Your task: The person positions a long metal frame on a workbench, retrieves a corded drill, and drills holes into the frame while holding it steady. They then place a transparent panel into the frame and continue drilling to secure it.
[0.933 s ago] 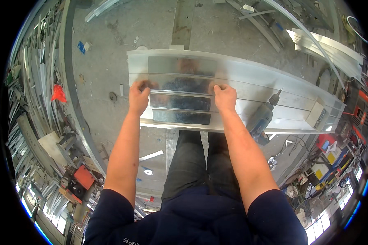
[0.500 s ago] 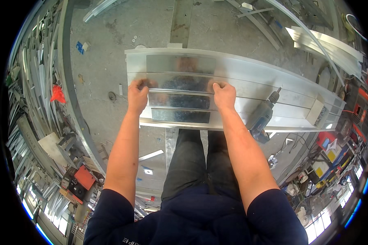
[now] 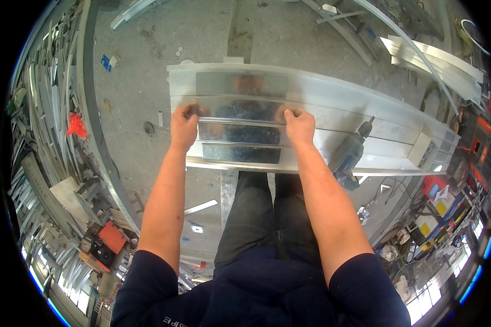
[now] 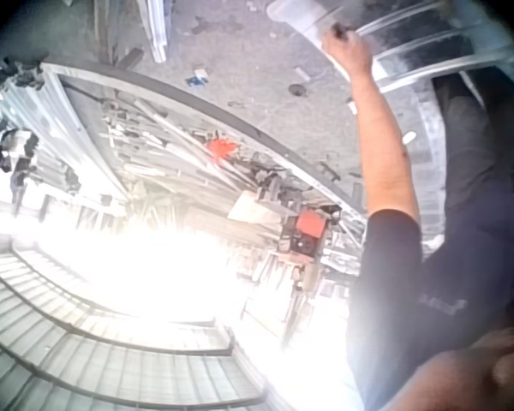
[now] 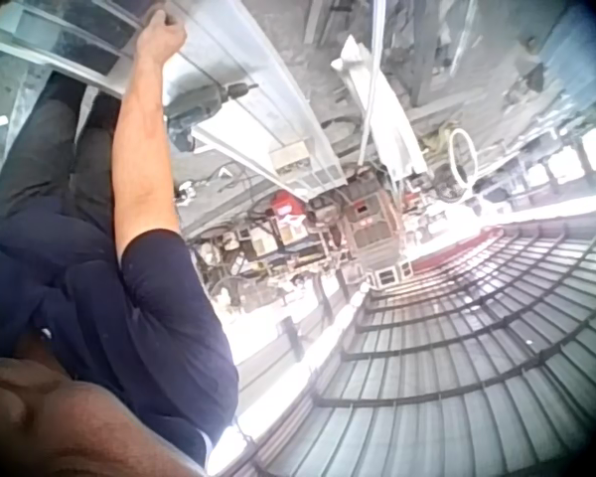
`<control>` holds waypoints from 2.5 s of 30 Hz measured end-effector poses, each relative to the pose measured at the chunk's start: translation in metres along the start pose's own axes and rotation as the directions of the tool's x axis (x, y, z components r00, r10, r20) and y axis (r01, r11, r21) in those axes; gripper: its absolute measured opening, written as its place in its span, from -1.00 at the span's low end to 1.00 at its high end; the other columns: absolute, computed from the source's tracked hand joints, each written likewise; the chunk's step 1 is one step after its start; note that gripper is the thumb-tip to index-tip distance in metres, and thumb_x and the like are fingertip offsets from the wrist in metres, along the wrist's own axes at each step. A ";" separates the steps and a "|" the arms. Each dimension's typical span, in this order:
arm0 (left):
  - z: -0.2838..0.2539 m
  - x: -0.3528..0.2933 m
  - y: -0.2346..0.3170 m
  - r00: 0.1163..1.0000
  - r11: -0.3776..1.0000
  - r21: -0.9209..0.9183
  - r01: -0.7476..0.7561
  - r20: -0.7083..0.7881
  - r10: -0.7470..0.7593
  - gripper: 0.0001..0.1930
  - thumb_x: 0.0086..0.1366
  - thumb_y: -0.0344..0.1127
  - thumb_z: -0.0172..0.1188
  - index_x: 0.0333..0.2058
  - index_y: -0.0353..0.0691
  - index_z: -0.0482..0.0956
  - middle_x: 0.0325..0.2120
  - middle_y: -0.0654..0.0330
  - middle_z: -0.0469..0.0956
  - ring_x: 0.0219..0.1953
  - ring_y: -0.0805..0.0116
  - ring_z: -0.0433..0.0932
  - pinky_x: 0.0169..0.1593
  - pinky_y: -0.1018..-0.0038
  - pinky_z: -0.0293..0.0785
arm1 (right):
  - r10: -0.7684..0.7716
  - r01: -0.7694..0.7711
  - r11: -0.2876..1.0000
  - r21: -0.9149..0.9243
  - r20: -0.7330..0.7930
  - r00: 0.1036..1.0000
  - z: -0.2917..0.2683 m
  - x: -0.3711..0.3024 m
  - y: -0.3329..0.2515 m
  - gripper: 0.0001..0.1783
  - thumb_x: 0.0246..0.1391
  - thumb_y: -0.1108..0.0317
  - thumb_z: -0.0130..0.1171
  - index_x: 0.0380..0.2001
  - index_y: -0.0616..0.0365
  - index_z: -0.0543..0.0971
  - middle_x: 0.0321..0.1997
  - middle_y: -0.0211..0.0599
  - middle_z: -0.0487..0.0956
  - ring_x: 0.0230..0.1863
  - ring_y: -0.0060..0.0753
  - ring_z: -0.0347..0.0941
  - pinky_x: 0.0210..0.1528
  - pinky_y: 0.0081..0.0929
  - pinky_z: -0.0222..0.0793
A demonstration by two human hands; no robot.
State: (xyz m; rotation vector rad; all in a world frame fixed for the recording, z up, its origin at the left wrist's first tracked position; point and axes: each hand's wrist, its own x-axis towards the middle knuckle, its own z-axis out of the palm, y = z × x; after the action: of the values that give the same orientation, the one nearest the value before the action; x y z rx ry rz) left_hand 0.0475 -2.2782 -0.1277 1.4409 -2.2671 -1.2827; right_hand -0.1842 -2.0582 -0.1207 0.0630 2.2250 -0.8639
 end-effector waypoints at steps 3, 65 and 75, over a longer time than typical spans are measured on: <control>-0.001 0.001 -0.004 0.997 0.993 -0.091 0.070 0.041 -0.067 -0.72 0.04 -0.47 0.08 -0.23 -0.32 0.61 -0.27 0.02 0.53 -0.17 0.08 0.47 -0.02 0.26 0.40 | -0.020 0.020 1.000 0.022 -0.013 1.000 0.002 -0.001 0.002 -0.70 0.05 0.25 0.19 -0.30 0.28 0.67 -0.32 -0.12 0.68 -0.26 -0.27 0.57 -0.13 -0.39 0.41; -0.006 -0.061 -0.015 0.932 0.825 -0.434 0.362 0.173 -0.318 -0.70 0.13 -0.49 0.12 -0.13 -0.42 0.58 -0.21 0.15 0.54 -0.19 0.41 0.50 -0.06 0.53 0.41 | 0.133 -0.170 0.967 0.192 0.190 0.973 -0.007 -0.045 0.047 -0.77 0.07 0.36 0.24 -0.38 0.38 0.64 -0.49 -0.40 0.53 -0.44 -0.56 0.33 -0.35 -0.53 0.24; -0.006 -0.072 -0.017 0.949 0.907 -0.301 0.296 -0.012 -0.314 -0.72 0.16 -0.42 0.15 -0.15 -0.39 0.60 -0.19 0.05 0.57 -0.18 0.26 0.53 -0.02 0.41 0.44 | -0.005 -0.023 0.987 0.157 0.175 0.985 -0.010 -0.047 0.056 -0.65 0.07 0.24 0.21 -0.24 0.38 0.64 -0.31 -0.15 0.67 -0.26 -0.31 0.56 -0.14 -0.39 0.41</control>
State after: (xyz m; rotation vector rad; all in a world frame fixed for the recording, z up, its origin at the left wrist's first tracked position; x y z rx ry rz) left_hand 0.0996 -2.2266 -0.1161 1.7354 -1.7617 -1.5621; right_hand -0.1396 -1.9991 -0.1167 0.0694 1.9887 -1.0018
